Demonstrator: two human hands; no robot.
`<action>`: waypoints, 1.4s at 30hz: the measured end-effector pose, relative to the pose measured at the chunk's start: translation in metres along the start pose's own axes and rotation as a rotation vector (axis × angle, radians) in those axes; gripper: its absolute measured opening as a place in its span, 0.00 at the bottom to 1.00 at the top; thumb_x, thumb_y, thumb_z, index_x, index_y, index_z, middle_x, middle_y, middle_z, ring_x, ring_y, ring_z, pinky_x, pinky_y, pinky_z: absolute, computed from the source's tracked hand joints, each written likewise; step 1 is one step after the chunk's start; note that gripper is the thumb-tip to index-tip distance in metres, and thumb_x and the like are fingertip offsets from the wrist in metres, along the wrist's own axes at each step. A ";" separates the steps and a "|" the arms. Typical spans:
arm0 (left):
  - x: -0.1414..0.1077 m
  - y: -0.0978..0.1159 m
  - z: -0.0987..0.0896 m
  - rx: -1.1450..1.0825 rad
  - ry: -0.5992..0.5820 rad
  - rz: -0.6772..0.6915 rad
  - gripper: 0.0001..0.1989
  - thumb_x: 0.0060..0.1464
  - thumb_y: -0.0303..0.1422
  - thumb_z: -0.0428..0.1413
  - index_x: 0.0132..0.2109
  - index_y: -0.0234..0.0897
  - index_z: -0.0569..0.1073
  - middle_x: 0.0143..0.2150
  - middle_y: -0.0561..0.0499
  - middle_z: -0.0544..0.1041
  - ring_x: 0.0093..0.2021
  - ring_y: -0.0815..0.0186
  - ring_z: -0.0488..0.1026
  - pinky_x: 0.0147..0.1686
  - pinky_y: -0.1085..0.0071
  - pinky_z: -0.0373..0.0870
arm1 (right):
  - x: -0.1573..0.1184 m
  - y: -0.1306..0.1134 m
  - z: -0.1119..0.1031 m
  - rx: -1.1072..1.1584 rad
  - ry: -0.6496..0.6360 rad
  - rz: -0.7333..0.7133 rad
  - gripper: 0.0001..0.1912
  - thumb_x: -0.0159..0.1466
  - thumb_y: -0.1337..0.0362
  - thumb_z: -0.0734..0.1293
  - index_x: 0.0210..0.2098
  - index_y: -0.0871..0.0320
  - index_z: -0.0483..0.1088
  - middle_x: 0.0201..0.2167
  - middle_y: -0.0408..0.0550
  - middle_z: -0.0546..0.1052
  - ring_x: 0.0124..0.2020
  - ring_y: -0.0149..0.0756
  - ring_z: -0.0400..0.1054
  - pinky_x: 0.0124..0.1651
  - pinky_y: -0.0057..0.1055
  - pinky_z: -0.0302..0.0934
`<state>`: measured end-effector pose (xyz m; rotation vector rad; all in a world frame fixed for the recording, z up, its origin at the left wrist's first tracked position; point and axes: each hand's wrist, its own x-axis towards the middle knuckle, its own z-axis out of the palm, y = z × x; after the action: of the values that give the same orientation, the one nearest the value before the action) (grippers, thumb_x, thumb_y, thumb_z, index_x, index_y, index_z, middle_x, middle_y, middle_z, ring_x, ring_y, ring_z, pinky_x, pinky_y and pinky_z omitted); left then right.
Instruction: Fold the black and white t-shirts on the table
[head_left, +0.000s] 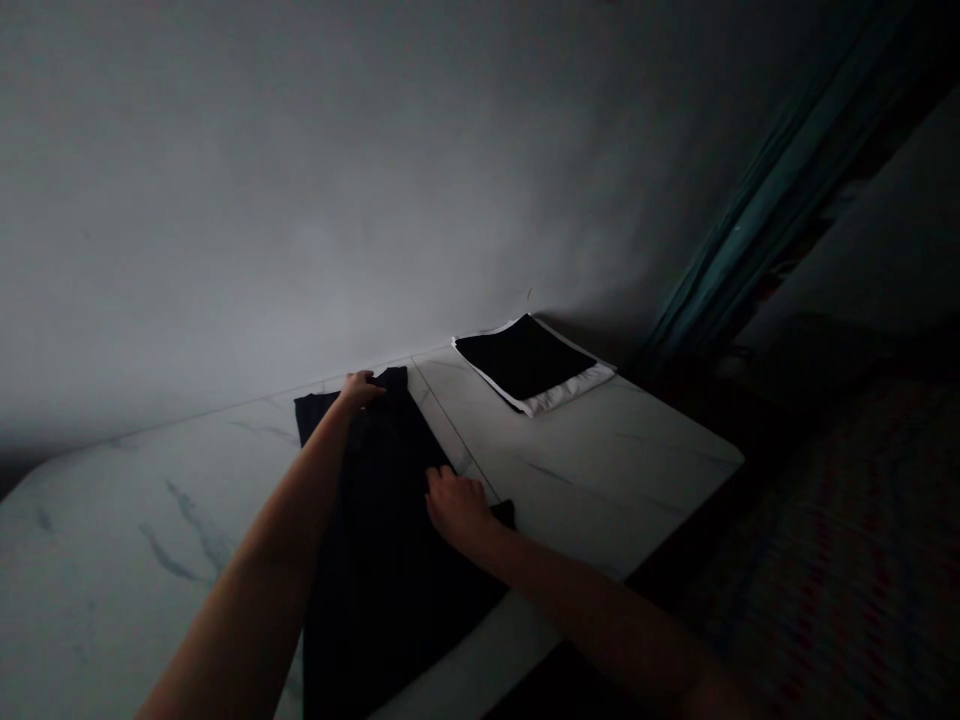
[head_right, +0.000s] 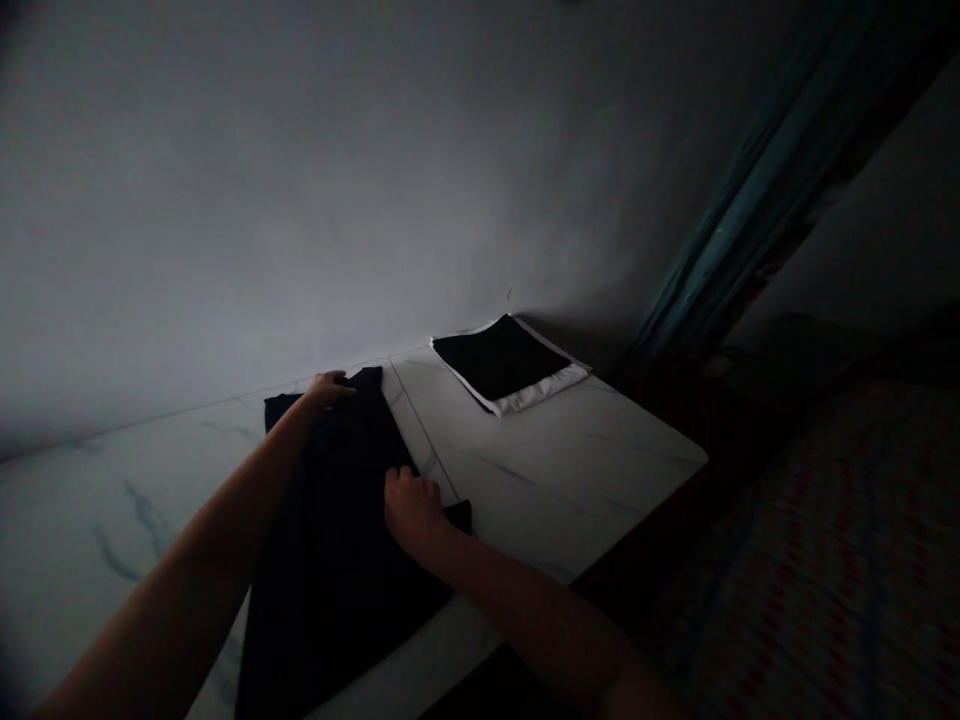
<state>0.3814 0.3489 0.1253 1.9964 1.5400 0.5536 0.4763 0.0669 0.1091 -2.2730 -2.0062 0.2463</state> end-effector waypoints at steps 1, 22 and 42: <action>-0.004 -0.005 -0.001 0.008 -0.024 -0.021 0.31 0.44 0.27 0.61 0.58 0.32 0.71 0.37 0.48 0.79 0.32 0.66 0.75 0.29 0.75 0.73 | 0.000 -0.001 0.001 -0.009 -0.012 -0.014 0.14 0.68 0.70 0.58 0.50 0.59 0.70 0.45 0.57 0.78 0.42 0.45 0.76 0.40 0.35 0.69; 0.035 0.021 0.042 0.440 0.118 0.117 0.18 0.61 0.40 0.51 0.53 0.39 0.74 0.57 0.39 0.74 0.59 0.50 0.67 0.56 0.56 0.63 | 0.107 0.023 -0.055 0.123 -0.130 -0.076 0.13 0.69 0.66 0.61 0.46 0.59 0.76 0.44 0.55 0.81 0.47 0.41 0.75 0.43 0.29 0.65; 0.089 -0.018 0.033 0.360 0.017 0.089 0.10 0.59 0.36 0.56 0.46 0.38 0.72 0.42 0.44 0.80 0.44 0.58 0.76 0.40 0.69 0.68 | 0.170 0.006 0.037 0.194 0.248 -0.093 0.25 0.72 0.63 0.56 0.66 0.65 0.60 0.68 0.60 0.60 0.67 0.50 0.54 0.65 0.47 0.50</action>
<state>0.4117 0.4328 0.0880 2.3425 1.6606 0.3454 0.4959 0.2332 0.0625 -1.9800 -1.8680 0.1363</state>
